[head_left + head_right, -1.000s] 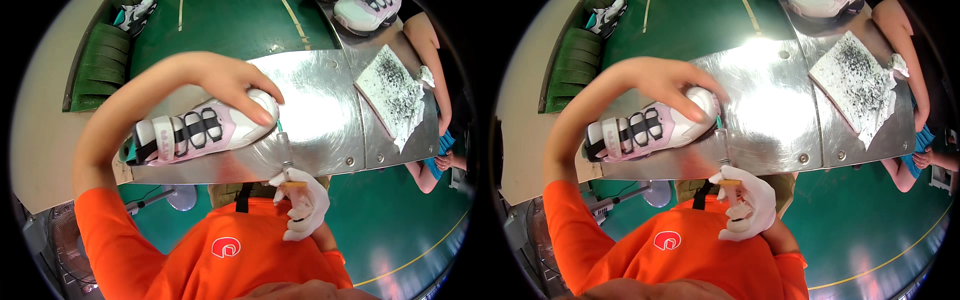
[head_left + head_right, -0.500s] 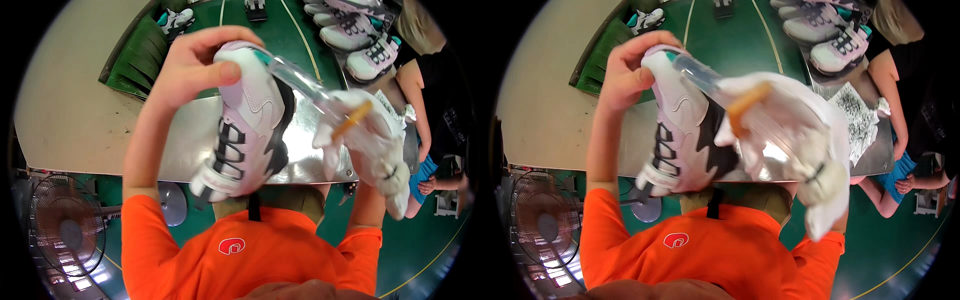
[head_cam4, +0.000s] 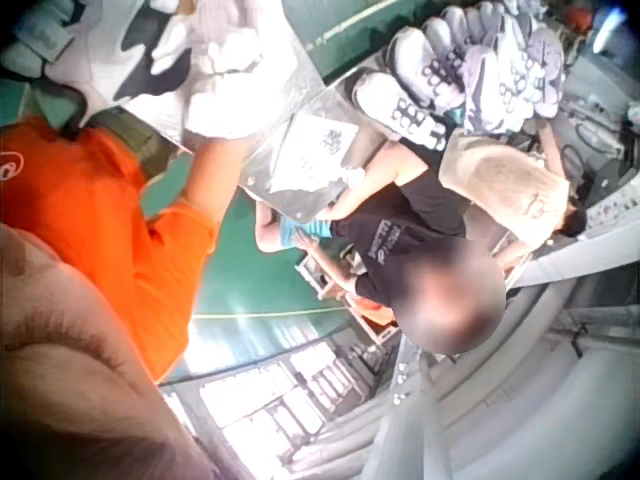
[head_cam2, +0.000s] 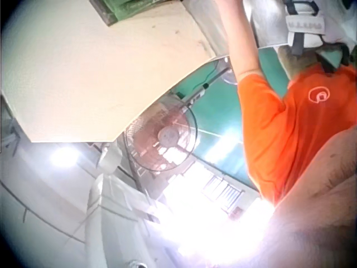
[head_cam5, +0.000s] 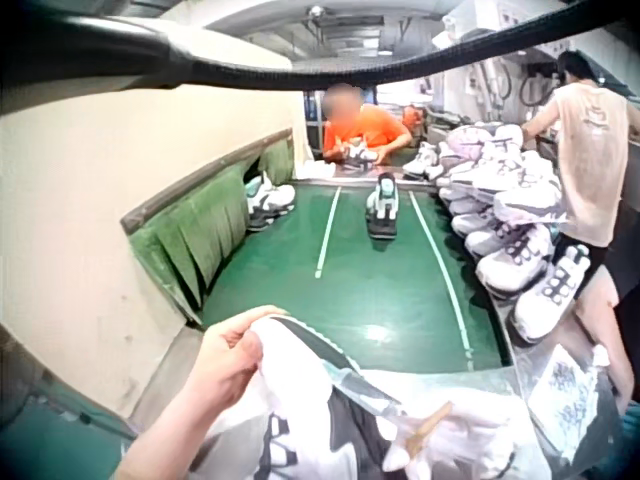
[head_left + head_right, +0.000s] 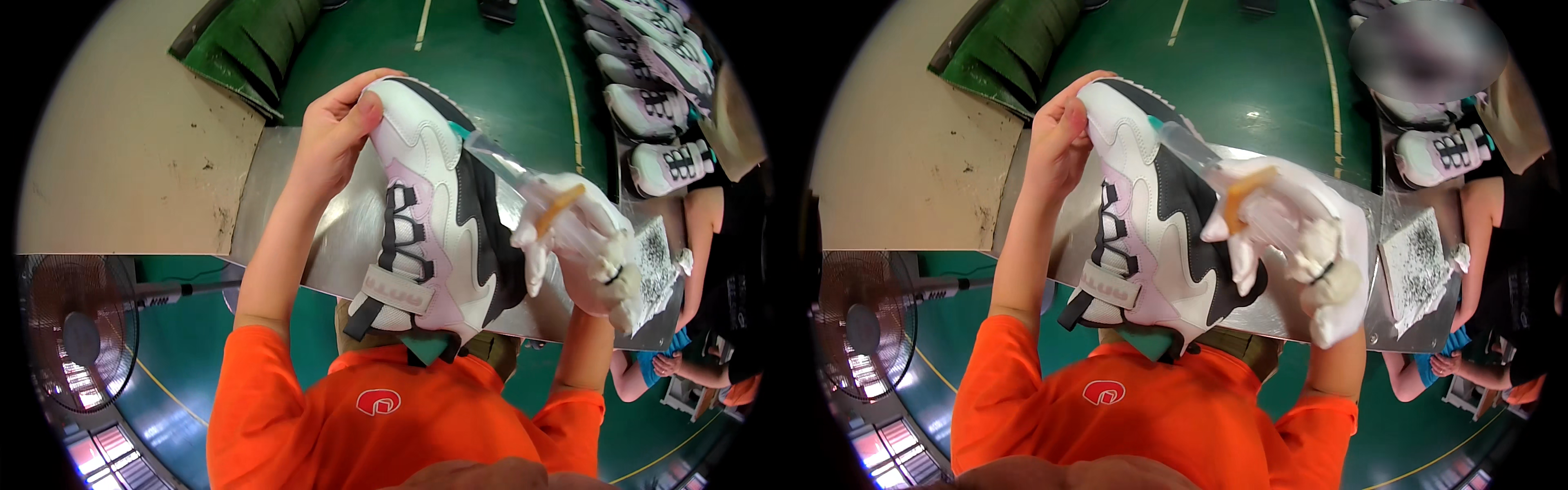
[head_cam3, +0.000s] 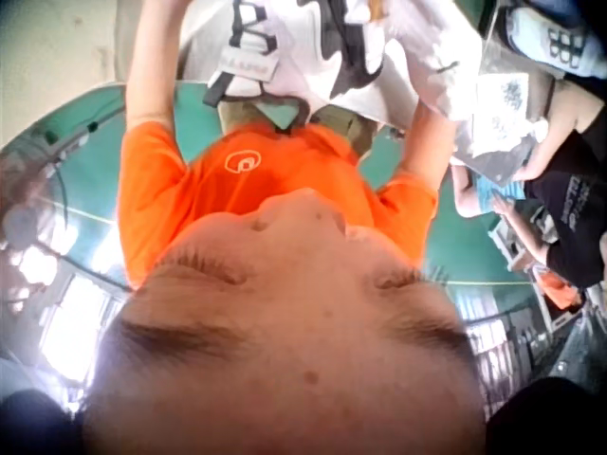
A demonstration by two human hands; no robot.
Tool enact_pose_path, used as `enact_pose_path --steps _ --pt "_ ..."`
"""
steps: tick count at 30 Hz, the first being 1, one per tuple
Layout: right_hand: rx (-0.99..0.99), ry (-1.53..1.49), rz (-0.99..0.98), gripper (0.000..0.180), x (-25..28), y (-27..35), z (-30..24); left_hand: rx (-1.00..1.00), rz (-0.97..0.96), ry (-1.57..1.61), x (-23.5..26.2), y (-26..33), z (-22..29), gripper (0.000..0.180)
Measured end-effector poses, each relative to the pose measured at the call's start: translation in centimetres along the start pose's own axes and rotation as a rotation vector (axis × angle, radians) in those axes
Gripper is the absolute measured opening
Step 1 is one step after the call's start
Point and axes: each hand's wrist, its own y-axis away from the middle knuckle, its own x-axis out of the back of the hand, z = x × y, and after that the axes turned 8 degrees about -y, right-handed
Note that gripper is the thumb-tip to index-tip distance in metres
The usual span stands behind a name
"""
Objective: The person uses a syringe to apply a clear liquid to the seams of white and pink sneakers. They hold each shoe on a metal table, inject the liquid along the edges, and then place the shoe down before picking up the next one.
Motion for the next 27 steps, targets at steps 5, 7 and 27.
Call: enact_pose_path --steps 5,7,27 --pt "0.015 -0.027 -0.011 0.131 2.8 0.4 1.6 0.038 0.05 0.043 0.2 -0.1 -1.5 0.046" --pt "0.046 -0.009 -0.061 0.133 3.1 0.2 1.8 0.058 0.067 0.052 0.2 -0.1 -1.9 0.046" --pt "0.725 0.239 0.486 0.084 2.8 8.8 4.4 0.282 -0.849 -1.055 -6.3 13.2 8.0 0.026"
